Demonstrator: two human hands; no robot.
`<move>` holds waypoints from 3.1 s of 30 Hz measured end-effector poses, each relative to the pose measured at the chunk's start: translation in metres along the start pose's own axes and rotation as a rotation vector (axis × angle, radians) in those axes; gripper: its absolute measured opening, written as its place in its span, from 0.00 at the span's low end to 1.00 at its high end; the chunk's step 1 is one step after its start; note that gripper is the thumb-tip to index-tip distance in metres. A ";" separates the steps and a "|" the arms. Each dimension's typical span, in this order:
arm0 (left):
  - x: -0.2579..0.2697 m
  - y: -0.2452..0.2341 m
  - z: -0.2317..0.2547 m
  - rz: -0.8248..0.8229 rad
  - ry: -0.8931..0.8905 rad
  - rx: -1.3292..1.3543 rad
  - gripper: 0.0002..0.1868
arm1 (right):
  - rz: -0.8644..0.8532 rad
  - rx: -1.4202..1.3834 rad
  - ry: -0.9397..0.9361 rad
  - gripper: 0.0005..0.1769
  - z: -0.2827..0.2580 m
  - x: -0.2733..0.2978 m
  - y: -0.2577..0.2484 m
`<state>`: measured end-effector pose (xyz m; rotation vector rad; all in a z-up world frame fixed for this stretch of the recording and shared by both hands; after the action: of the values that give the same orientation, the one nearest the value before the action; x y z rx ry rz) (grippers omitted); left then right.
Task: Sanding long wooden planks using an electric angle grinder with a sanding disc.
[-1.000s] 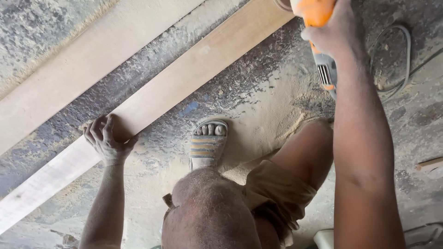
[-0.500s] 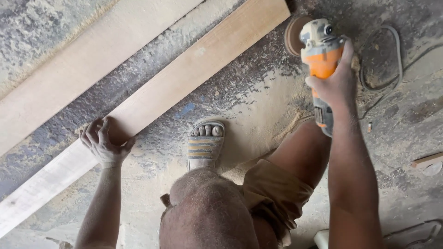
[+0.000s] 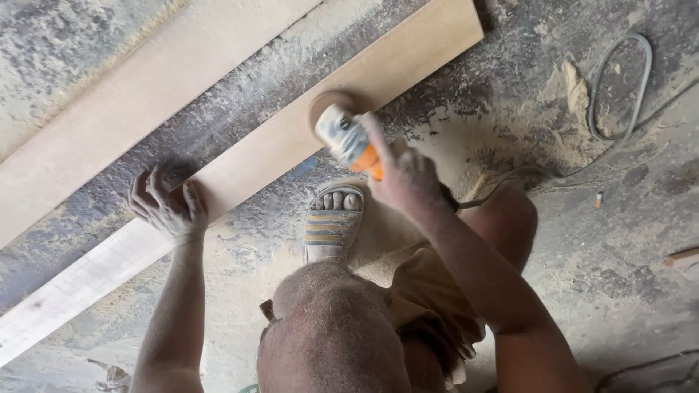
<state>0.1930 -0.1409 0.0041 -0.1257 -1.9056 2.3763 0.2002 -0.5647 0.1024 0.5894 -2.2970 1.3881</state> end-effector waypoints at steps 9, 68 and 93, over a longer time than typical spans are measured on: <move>-0.011 -0.027 0.034 0.075 -0.037 0.041 0.28 | 0.295 0.052 0.434 0.55 0.158 0.001 -0.100; -0.008 -0.029 0.029 0.061 -0.101 0.099 0.26 | 0.188 0.054 0.557 0.59 0.133 -0.042 -0.103; 0.003 0.006 -0.009 -0.002 -0.054 0.026 0.28 | -0.016 -0.084 0.139 0.53 0.007 -0.022 -0.037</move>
<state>0.1905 -0.1331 -0.0036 -0.0592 -1.8958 2.4264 0.2382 -0.5833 0.1148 0.4689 -2.2232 1.2769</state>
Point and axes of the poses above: each hand's wrist, its own x-axis away from the middle knuckle, its own y-axis out of the palm, z = x × y, the point moved 6 cm from there along -x, towards the middle knuckle, and after that the axes turned 14 degrees about -z, right-handed, at the moved point
